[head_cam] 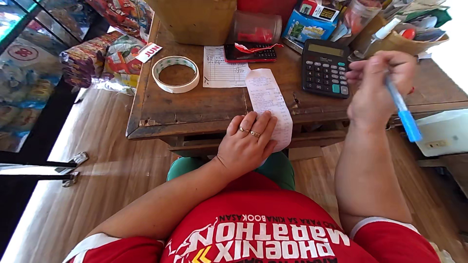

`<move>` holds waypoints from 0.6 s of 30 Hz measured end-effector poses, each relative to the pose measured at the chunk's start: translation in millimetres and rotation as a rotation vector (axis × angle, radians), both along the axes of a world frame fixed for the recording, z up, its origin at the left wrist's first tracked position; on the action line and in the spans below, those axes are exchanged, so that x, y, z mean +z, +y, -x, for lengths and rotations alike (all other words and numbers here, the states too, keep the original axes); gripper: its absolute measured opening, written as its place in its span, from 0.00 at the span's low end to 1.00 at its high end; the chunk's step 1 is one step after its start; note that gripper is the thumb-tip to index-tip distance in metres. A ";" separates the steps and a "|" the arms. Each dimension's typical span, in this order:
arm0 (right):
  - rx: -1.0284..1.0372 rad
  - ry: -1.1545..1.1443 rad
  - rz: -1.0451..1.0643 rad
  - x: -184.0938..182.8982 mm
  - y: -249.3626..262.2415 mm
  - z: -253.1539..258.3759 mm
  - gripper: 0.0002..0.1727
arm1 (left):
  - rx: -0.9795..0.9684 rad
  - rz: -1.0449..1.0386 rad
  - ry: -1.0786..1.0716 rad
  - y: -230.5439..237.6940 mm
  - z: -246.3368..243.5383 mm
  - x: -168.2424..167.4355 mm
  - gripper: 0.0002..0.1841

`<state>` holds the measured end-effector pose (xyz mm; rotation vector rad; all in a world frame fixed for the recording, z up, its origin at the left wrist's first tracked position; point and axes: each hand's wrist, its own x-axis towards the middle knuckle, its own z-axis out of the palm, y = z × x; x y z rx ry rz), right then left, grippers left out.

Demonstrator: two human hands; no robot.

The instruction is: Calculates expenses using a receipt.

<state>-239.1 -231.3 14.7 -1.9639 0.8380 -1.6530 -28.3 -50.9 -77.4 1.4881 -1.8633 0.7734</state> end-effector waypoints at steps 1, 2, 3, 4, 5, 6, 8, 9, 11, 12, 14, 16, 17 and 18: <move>-0.069 -0.003 0.005 2.6 -8.2 8.5 0.10 | -0.002 0.000 0.002 0.0 -0.1 -0.2 0.24; -0.131 0.009 0.009 3.3 -16.2 15.8 0.11 | -0.002 0.000 0.001 0.1 -0.3 -0.3 0.24; -0.182 0.039 0.023 1.8 -23.1 22.0 0.13 | -0.002 -0.002 -0.001 0.0 -0.6 -0.2 0.24; -0.222 0.086 0.036 -1.1 -28.3 27.1 0.15 | -0.002 -0.005 -0.003 -0.2 -0.4 -0.3 0.25; -0.254 0.149 0.041 -4.3 -30.6 30.9 0.16 | -0.002 -0.007 0.000 -0.4 0.2 -0.6 0.25; -0.278 0.210 0.039 -7.3 -31.7 32.1 0.17 | -0.002 -0.004 0.004 -1.1 0.6 -1.0 0.25; -0.298 0.271 0.018 -9.6 -32.6 28.4 0.15 | 0.006 0.001 0.006 -1.7 0.5 -1.4 0.25; -0.284 0.285 0.015 -10.4 -33.1 26.1 0.16 | 0.011 0.000 0.004 -1.3 0.1 -1.8 0.25; -0.238 0.342 -0.021 -12.7 -36.0 24.3 0.18 | 0.017 -0.006 0.001 -0.5 -0.7 -2.2 0.25; -0.221 0.384 -0.051 -12.8 -37.4 24.1 0.19 | 0.018 -0.011 0.001 -0.4 -0.9 -1.8 0.25; -0.219 0.472 -0.107 -10.8 -37.7 22.5 0.20 | 0.016 -0.011 0.003 -0.7 -0.6 -1.5 0.25; -0.243 0.575 -0.133 -7.3 -36.0 19.9 0.20 | 0.016 -0.008 0.004 -1.3 0.7 -1.4 0.25; -0.251 0.628 -0.133 -5.8 -36.4 18.9 0.19 | 0.016 -0.007 0.005 -1.3 1.3 -1.2 0.25; -0.268 0.679 -0.130 -5.1 -36.7 16.6 0.19 | 0.016 -0.006 0.005 -1.0 1.4 -1.0 0.25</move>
